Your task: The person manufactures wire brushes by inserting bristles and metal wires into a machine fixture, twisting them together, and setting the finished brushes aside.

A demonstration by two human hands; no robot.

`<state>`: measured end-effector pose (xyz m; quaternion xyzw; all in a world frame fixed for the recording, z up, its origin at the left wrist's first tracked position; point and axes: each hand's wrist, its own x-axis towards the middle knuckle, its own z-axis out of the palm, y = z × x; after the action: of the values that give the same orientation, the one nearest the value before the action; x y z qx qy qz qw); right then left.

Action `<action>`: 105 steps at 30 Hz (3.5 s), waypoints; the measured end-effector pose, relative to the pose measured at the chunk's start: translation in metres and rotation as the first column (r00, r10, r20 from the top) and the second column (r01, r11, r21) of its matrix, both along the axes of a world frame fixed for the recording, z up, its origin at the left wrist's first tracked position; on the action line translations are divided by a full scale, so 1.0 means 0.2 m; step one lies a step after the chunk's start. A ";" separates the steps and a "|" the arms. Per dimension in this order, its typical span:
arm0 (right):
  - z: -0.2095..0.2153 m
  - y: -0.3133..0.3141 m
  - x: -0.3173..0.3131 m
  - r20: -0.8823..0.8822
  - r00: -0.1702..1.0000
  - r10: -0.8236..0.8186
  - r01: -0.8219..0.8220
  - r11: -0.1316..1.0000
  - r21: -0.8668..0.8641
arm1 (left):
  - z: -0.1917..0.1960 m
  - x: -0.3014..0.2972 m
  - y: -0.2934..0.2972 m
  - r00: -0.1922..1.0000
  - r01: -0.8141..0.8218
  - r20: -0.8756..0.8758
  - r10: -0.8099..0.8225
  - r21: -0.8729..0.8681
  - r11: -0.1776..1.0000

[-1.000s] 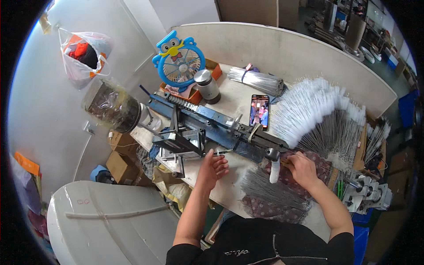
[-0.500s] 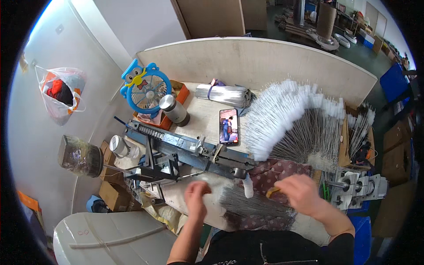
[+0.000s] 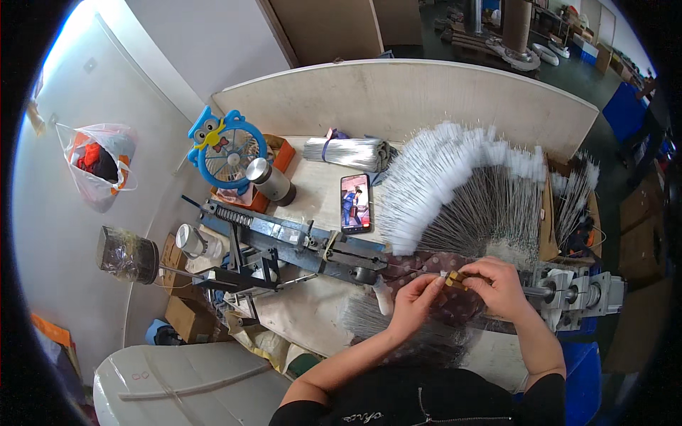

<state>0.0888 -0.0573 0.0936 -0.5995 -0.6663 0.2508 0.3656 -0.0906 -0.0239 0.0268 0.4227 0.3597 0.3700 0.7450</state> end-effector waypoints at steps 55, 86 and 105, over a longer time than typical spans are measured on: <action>-0.08 0.15 -0.30 0.390 0.916 -0.094 -0.062 0.927 0.369 | 0.05 -0.10 0.05 0.849 -0.334 0.290 0.442 -0.354 0.873; -0.09 0.16 -0.39 0.297 0.941 -0.162 0.036 0.921 0.387 | 0.06 -0.09 0.05 0.785 -0.335 0.373 0.494 -0.415 0.846; 0.03 0.10 -0.32 0.461 0.870 -0.174 -0.042 0.906 0.421 | 0.06 -0.11 0.05 0.818 -0.309 0.351 0.455 -0.399 0.864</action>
<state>0.0253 -0.0371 0.1001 -0.5739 -0.7532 -0.0702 0.3137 -0.1122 -0.0138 0.0388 0.1194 0.3186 0.5341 0.7739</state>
